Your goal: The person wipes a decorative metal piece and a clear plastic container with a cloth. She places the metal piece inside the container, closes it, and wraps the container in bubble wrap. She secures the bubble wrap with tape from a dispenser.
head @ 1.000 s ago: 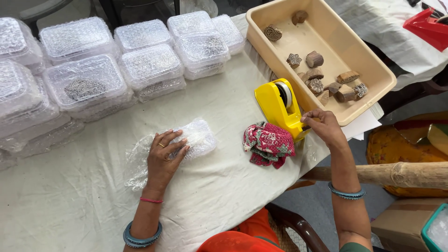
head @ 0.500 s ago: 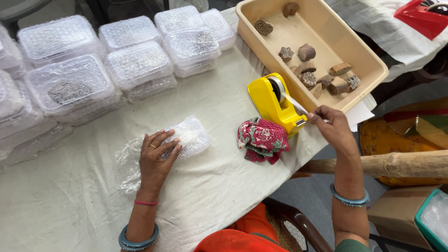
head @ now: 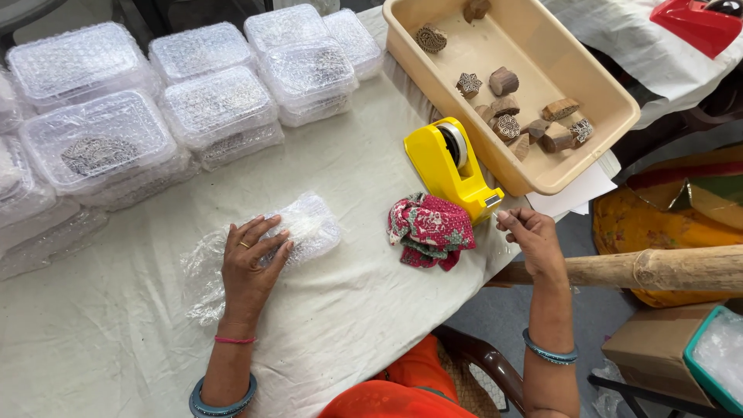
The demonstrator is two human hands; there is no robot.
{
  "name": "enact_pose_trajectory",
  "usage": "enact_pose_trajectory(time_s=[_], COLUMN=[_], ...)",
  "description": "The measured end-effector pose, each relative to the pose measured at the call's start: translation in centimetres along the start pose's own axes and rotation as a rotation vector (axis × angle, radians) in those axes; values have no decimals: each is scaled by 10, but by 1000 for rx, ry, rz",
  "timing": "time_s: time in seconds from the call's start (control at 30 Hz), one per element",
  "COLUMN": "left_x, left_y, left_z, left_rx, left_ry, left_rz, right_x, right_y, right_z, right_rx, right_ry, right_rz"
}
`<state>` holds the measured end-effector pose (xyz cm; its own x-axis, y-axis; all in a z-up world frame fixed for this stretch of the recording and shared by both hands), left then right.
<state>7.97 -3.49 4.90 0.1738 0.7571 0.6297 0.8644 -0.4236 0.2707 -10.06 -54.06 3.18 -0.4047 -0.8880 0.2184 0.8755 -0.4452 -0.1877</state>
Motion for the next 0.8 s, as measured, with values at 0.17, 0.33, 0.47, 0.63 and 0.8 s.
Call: enact_pose_trajectory(time_s=[0.17, 0.33, 0.47, 0.63, 0.8], left_x=[0, 2, -6, 3, -6], left_y=[1, 1, 0, -4, -2], left_z=[-1, -3, 11, 6, 10], left_rx=[-3, -12, -50, -94, -65], left_ry=[-5, -14, -12, 4, -4], left_rz=[0, -18, -38, -73, -49], right_x=[1, 10, 9, -62, -229], right_y=[8, 11, -21, -7, 9], right_z=[-10, -13, 11, 43, 100], right_rx=[19, 80, 0, 183, 245], right_ry=[-1, -132, -465, -293, -341], right_rz=[-19, -35, -137, 58, 494])
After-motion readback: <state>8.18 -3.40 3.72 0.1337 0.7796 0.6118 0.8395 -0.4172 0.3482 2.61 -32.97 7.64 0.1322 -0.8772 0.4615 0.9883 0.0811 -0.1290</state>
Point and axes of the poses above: each hand's wrist, its own y-axis towards the middle knuckle, its own x-axis out of the back of the hand, z = x × y, the point moved 10 cm from there along y, towards the middle knuckle, and after that the axes turned 10 degrees about z, right-handed, at the moved point
